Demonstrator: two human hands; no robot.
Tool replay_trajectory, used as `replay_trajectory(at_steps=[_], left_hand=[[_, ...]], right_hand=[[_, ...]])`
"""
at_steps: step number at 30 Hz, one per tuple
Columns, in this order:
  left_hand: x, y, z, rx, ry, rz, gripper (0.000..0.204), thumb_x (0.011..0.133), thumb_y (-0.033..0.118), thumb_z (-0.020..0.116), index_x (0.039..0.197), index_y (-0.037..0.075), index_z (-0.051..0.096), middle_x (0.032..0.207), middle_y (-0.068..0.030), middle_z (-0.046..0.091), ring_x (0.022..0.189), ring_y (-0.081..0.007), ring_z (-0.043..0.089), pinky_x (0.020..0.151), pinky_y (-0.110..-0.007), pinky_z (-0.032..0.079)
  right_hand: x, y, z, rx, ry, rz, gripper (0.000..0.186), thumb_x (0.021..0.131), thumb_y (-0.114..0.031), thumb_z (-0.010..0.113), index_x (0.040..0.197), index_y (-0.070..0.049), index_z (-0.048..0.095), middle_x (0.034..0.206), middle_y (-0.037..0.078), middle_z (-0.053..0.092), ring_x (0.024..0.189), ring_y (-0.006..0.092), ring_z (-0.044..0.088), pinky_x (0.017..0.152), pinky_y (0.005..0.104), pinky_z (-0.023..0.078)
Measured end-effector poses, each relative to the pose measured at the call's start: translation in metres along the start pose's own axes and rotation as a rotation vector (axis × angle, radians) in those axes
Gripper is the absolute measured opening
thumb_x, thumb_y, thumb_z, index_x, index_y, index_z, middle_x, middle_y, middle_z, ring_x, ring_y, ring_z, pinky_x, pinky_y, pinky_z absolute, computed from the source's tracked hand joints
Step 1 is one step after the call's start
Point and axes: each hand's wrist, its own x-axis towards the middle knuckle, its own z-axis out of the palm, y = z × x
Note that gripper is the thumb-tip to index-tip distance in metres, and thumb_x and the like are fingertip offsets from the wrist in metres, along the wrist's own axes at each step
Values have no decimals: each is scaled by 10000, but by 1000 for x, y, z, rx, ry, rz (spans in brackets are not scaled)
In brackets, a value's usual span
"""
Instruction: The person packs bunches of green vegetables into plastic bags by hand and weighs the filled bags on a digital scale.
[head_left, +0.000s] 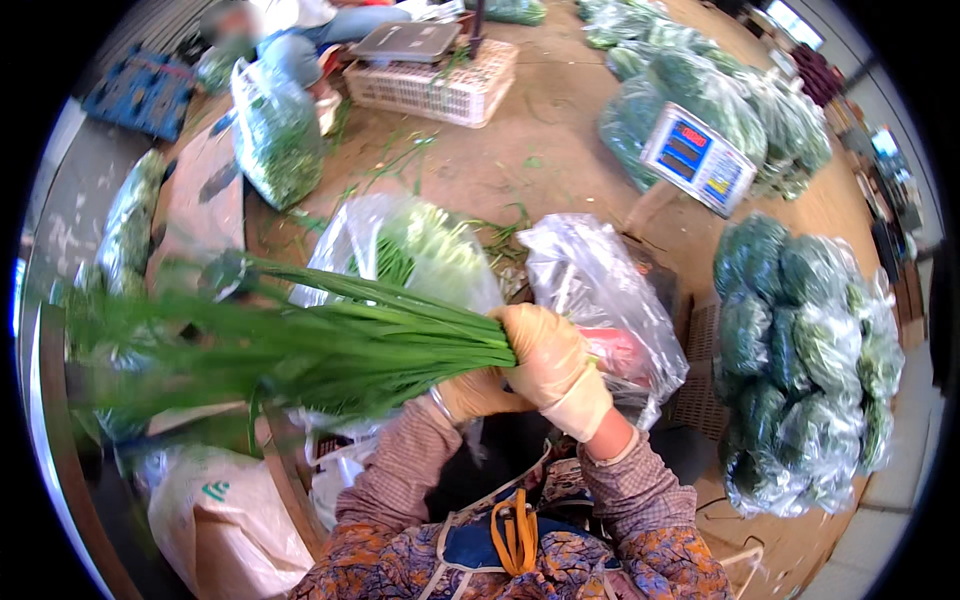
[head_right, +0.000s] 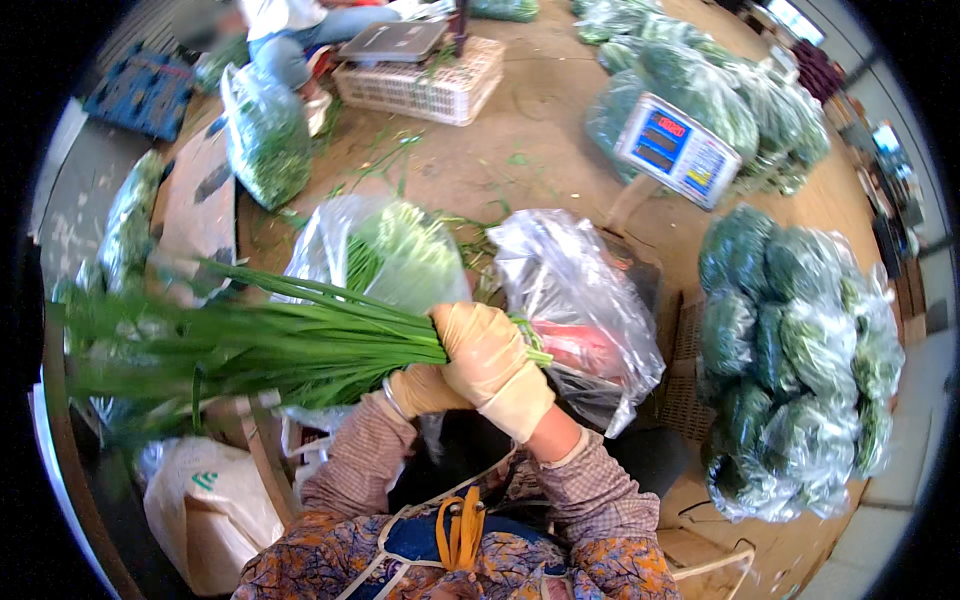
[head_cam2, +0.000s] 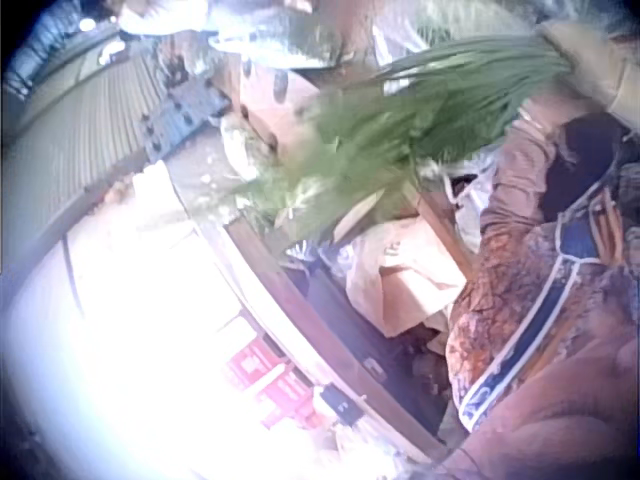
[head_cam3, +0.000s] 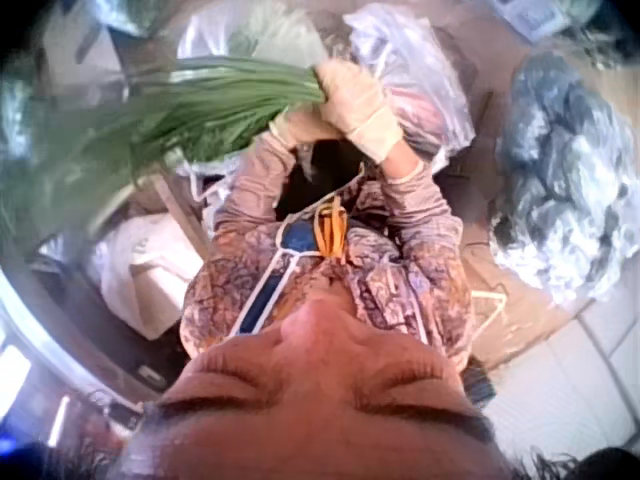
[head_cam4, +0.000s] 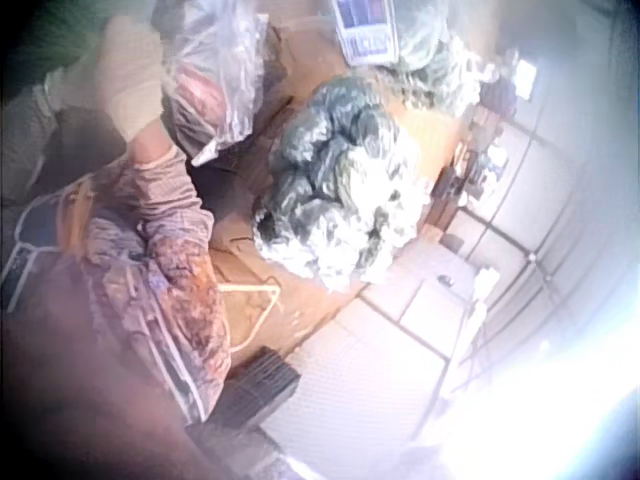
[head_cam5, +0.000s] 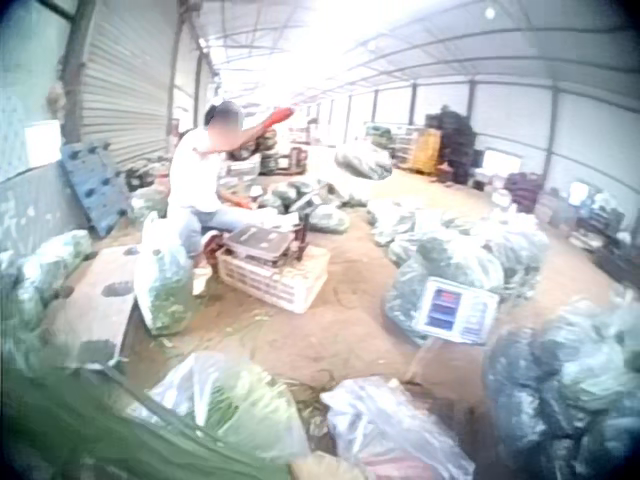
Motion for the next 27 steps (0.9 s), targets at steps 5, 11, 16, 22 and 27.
replay_trajectory(at_steps=[5, 11, 16, 22, 27], left_hand=[[105, 28, 39, 410, 316, 68, 895, 698, 44, 718, 1390, 31, 150, 1327, -183, 349, 1215, -261, 357, 987, -346, 304], [193, -30, 7, 753, 576, 232, 876, 698, 184, 747, 1373, 46, 206, 1279, -157, 392, 1111, -238, 413, 928, -320, 358], [217, -25, 30, 416, 327, -256, 238, 774, 163, 671, 939, 20, 577, 720, -8, 563, 598, -95, 481, 534, -251, 397], [199, 33, 51, -222, 338, -108, 117, 808, 37, 566, 923, 37, 584, 791, -34, 607, 713, -138, 592, 676, -275, 503], [141, 70, 62, 147, 363, -101, 50, 806, 85, 617, 792, 56, 579, 651, 23, 534, 571, -61, 451, 507, -205, 354]], right_hand=[[-27, 45, -25, 175, -47, 2, 203, 706, -130, 624, 905, -99, 597, 811, 126, 605, 796, 304, 591, 674, 371, 473], [-36, 111, 14, 304, -68, 57, 212, 718, -120, 611, 927, -88, 599, 843, 140, 622, 811, 320, 593, 692, 369, 474], [-69, 209, 21, 96, -150, 356, 253, 730, -159, 613, 971, -84, 602, 864, 168, 613, 833, 351, 583, 715, 392, 469], [-137, 345, 70, -70, 94, 850, 275, 775, -193, 568, 1006, -48, 597, 959, 196, 607, 901, 369, 576, 768, 429, 448], [-157, 354, 63, 181, 328, 1005, 370, 754, -248, 611, 1062, -45, 584, 1050, 155, 603, 956, 282, 577, 803, 371, 441]])
